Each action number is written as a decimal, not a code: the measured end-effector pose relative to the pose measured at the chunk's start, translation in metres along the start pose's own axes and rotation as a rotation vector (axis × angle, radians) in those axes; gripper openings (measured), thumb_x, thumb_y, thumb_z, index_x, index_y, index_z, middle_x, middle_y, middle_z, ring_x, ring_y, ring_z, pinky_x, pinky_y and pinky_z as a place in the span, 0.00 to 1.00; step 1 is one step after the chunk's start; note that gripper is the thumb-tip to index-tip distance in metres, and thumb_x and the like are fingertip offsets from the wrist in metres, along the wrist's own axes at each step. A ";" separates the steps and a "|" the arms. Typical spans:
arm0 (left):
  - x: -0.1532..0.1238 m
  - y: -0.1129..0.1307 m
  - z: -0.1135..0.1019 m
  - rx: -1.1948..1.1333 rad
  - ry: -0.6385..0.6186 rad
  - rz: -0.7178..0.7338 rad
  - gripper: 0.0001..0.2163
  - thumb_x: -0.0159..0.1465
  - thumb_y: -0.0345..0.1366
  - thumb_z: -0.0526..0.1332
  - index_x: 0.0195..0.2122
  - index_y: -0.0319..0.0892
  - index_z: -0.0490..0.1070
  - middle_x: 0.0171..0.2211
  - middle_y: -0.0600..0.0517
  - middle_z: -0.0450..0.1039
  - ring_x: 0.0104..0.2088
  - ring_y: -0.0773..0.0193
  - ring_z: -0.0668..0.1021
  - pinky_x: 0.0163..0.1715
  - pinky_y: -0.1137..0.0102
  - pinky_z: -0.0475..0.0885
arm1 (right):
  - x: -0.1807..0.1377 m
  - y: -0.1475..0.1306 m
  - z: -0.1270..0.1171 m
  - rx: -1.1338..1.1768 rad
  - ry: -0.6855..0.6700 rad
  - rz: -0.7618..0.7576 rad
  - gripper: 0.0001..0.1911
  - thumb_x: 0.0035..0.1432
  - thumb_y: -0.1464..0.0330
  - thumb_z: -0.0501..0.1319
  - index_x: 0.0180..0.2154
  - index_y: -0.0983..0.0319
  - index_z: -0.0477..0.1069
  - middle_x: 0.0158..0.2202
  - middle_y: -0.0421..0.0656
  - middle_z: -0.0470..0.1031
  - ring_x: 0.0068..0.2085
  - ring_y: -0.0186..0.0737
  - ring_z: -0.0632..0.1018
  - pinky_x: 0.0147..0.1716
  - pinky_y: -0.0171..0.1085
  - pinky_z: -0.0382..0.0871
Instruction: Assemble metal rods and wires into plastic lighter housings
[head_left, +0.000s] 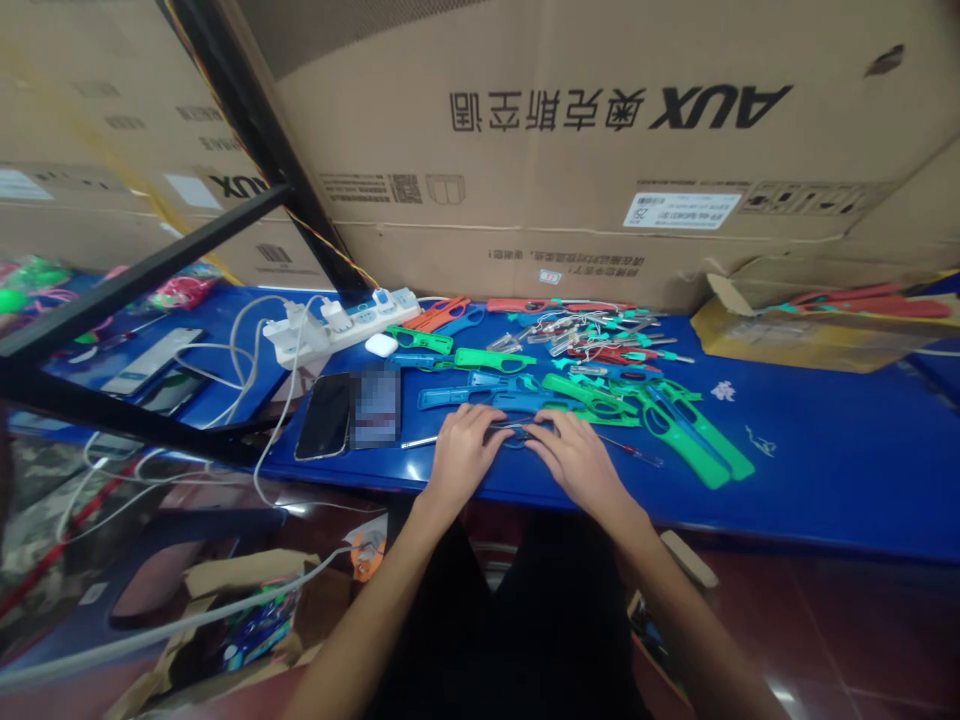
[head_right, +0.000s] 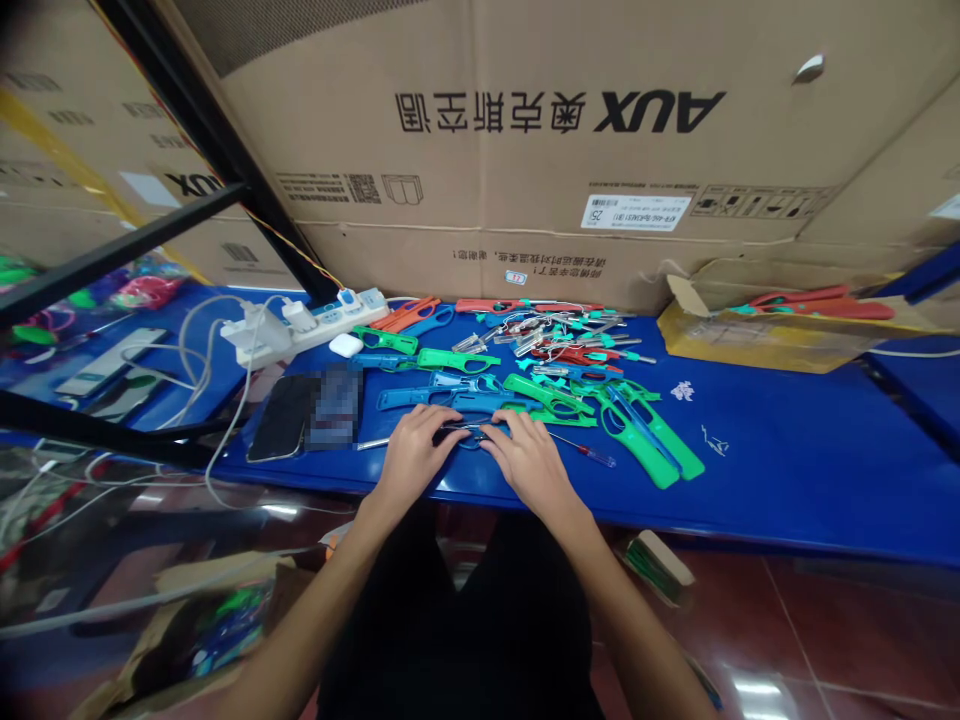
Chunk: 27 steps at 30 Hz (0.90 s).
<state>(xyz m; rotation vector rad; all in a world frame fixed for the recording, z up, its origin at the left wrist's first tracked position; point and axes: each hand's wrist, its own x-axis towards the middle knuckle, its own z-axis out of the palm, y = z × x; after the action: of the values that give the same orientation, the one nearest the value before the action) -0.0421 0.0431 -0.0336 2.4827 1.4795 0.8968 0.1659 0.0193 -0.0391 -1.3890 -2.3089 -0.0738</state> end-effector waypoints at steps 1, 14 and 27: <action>-0.001 -0.001 -0.002 0.000 -0.003 0.010 0.06 0.69 0.39 0.65 0.44 0.45 0.78 0.44 0.50 0.81 0.45 0.57 0.79 0.43 0.62 0.72 | 0.000 0.000 0.000 0.000 -0.002 -0.001 0.17 0.74 0.61 0.53 0.52 0.58 0.77 0.52 0.50 0.76 0.48 0.47 0.77 0.44 0.43 0.67; -0.016 -0.009 -0.017 0.104 -0.085 0.134 0.12 0.74 0.40 0.58 0.52 0.46 0.77 0.50 0.47 0.79 0.49 0.55 0.76 0.46 0.60 0.68 | -0.001 0.001 0.001 0.006 -0.002 -0.007 0.17 0.74 0.62 0.52 0.53 0.58 0.77 0.53 0.50 0.76 0.48 0.47 0.76 0.46 0.45 0.68; -0.017 -0.007 -0.013 0.052 -0.079 0.082 0.11 0.73 0.42 0.60 0.52 0.45 0.75 0.50 0.46 0.78 0.49 0.54 0.76 0.46 0.60 0.69 | 0.000 -0.001 0.002 -0.010 0.001 -0.023 0.17 0.73 0.60 0.55 0.53 0.60 0.76 0.52 0.52 0.76 0.49 0.49 0.76 0.47 0.45 0.70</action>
<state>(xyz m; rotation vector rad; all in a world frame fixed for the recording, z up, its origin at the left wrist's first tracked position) -0.0605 0.0305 -0.0330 2.6013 1.4031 0.7730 0.1647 0.0194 -0.0404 -1.3674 -2.3269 -0.0936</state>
